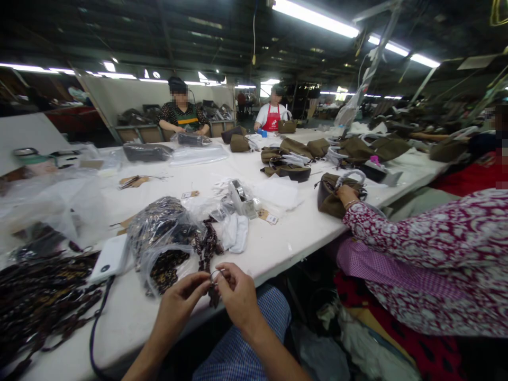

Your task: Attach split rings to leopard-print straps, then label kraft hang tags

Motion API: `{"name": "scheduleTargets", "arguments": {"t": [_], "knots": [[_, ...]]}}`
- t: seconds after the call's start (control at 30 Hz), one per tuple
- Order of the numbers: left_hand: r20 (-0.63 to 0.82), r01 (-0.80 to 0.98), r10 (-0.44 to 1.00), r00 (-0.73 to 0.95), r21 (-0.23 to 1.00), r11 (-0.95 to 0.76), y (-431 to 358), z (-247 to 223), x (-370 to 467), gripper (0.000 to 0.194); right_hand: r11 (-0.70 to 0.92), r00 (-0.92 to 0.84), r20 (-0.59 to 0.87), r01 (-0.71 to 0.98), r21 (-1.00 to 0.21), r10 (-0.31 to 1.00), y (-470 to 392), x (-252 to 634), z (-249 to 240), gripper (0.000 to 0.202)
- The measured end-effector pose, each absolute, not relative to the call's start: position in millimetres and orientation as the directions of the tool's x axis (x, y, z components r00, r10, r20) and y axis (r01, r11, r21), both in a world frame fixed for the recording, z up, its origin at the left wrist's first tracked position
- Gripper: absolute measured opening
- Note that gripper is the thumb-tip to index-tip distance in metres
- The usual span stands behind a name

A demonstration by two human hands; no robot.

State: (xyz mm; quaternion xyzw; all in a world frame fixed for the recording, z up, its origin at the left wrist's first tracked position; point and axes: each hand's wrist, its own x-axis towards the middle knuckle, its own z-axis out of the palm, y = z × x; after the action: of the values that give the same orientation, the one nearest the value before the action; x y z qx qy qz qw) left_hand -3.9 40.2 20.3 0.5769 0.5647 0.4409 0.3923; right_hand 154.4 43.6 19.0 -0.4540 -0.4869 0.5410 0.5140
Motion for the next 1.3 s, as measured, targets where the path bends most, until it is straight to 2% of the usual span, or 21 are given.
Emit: {"name": "scheduleTargets", "arguments": {"t": [0.13, 0.27, 0.37, 0.53, 0.83, 0.93, 1.1, 1.3], "knots": [[0.1, 0.36, 0.995, -0.027, 0.929, -0.083, 38.3, 21.2, -4.2, 0.02, -0.015, -0.082, -0.014, -0.022, -1.0, 0.997, 43.2, 156.8, 21.5, 0.02], [0.106, 0.364, 0.993, -0.044, 0.928, -0.083, 36.0, 20.6, -4.1, 0.019, 0.068, -0.063, 0.058, 0.158, -0.985, 0.996, 42.3, 159.7, 25.5, 0.016], [0.122, 0.346, 0.991, -0.053, 0.933, -0.097, 33.8, 21.1, -3.7, 0.02, 0.089, -0.043, 0.082, 0.213, -0.973, 0.996, 41.8, 160.9, 28.6, 0.014], [0.165, 0.325, 0.985, -0.05, 0.935, -0.14, 32.5, 21.6, -2.1, 0.019, 0.069, -0.039, 0.063, 0.189, -0.98, 0.997, 40.9, 160.3, 31.9, 0.017], [0.207, 0.311, 0.978, 0.018, 0.929, -0.202, 30.8, 20.0, -2.5, 0.014, -0.06, -0.037, -0.061, 0.014, -0.998, 0.997, 40.7, 156.2, 26.2, 0.023], [0.225, 0.334, 0.974, -0.006, 0.919, -0.21, 29.0, 17.9, -1.9, 0.014, -0.063, -0.052, -0.065, 0.029, -0.998, 0.997, 39.8, 156.9, 27.7, 0.021], [0.21, 0.34, 0.977, -0.033, 0.922, -0.187, 29.4, 13.8, -0.3, 0.015, 0.035, -0.055, 0.027, 0.144, -0.989, 0.998, 37.1, 158.1, 32.3, 0.015], [0.2, 0.341, 0.979, -0.034, 0.923, -0.177, 29.9, 15.2, 2.1, 0.018, -0.019, -0.067, -0.026, 0.107, -0.994, 0.997, 37.3, 157.7, 30.4, 0.02]]}}
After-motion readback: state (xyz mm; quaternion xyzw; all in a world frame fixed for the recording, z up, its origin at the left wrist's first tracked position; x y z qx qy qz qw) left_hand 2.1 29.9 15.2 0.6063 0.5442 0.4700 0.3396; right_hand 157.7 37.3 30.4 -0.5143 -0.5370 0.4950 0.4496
